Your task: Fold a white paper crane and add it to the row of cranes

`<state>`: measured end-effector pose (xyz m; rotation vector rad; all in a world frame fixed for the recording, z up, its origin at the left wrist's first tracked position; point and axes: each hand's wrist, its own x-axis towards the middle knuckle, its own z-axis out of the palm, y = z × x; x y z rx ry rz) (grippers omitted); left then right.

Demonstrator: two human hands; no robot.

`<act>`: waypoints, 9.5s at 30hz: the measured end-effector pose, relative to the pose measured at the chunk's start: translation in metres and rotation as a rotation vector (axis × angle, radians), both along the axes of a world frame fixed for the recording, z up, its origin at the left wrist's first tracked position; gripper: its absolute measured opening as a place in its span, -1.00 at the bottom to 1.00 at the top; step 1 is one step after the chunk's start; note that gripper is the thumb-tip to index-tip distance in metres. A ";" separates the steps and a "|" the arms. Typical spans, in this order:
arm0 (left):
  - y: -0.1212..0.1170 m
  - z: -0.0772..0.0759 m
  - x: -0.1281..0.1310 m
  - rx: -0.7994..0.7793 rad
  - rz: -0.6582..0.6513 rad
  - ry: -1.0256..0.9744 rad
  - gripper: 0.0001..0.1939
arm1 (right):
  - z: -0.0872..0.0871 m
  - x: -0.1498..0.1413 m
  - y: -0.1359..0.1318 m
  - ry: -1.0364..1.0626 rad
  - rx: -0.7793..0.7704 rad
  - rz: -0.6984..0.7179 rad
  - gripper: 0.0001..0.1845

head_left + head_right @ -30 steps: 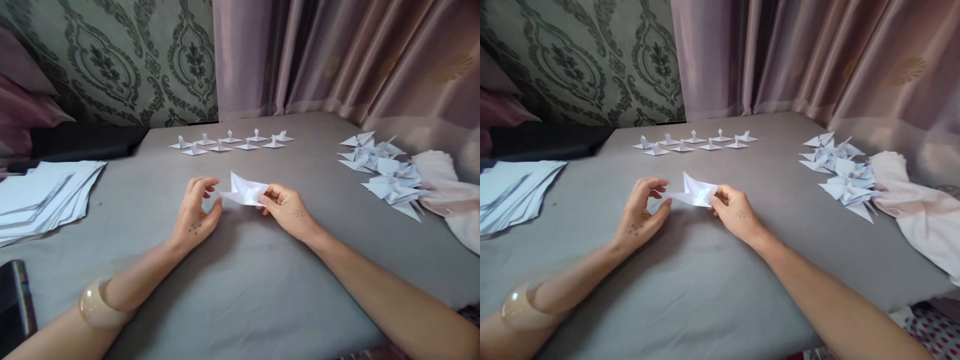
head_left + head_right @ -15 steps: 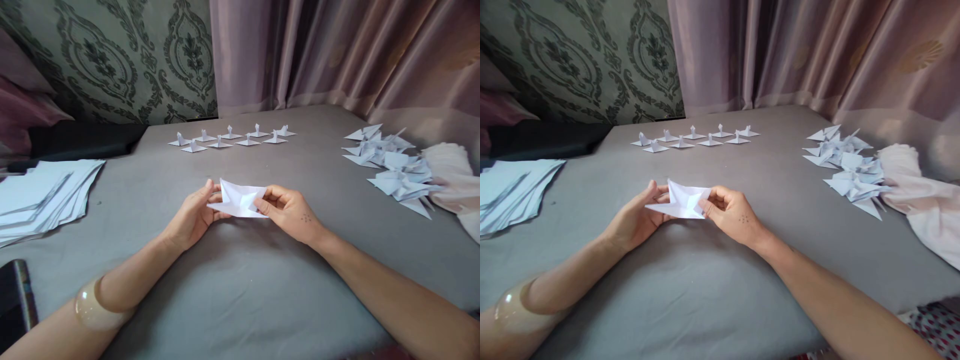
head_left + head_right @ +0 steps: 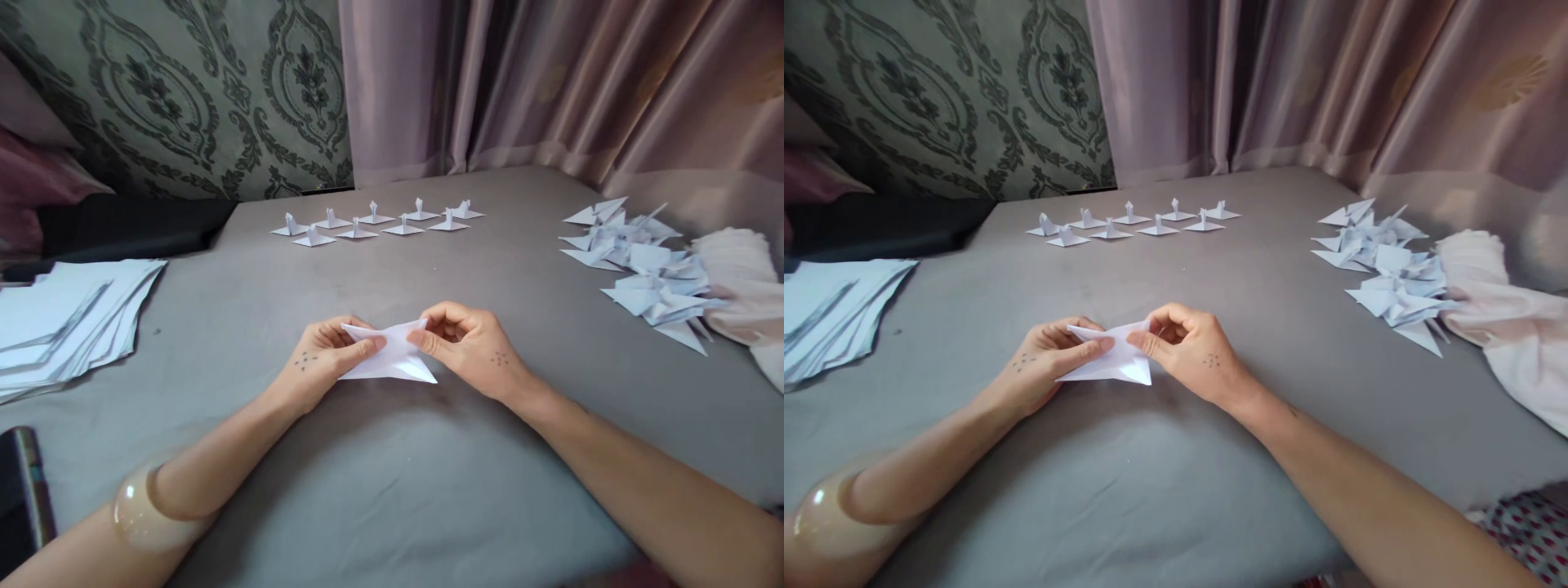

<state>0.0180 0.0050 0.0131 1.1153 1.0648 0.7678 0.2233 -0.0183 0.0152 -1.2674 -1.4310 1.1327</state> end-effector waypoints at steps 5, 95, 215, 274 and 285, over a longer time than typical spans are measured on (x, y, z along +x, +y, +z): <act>-0.005 0.002 0.003 0.022 0.001 0.059 -0.71 | 0.005 -0.001 -0.002 0.020 -0.049 -0.014 -0.71; -0.009 0.037 0.016 0.351 -0.121 0.357 -0.76 | 0.025 0.013 -0.008 -0.178 0.083 0.276 -0.82; 0.050 0.001 0.017 0.144 0.530 -0.172 -0.44 | -0.023 -0.035 0.074 0.161 0.138 -0.136 -0.71; 0.048 -0.005 0.020 0.517 0.274 0.141 -0.85 | -0.020 -0.036 0.061 -0.060 0.308 -0.254 -0.82; 0.048 -0.008 0.019 0.643 0.260 0.182 -0.85 | -0.017 -0.036 0.058 -0.069 0.350 -0.253 -0.86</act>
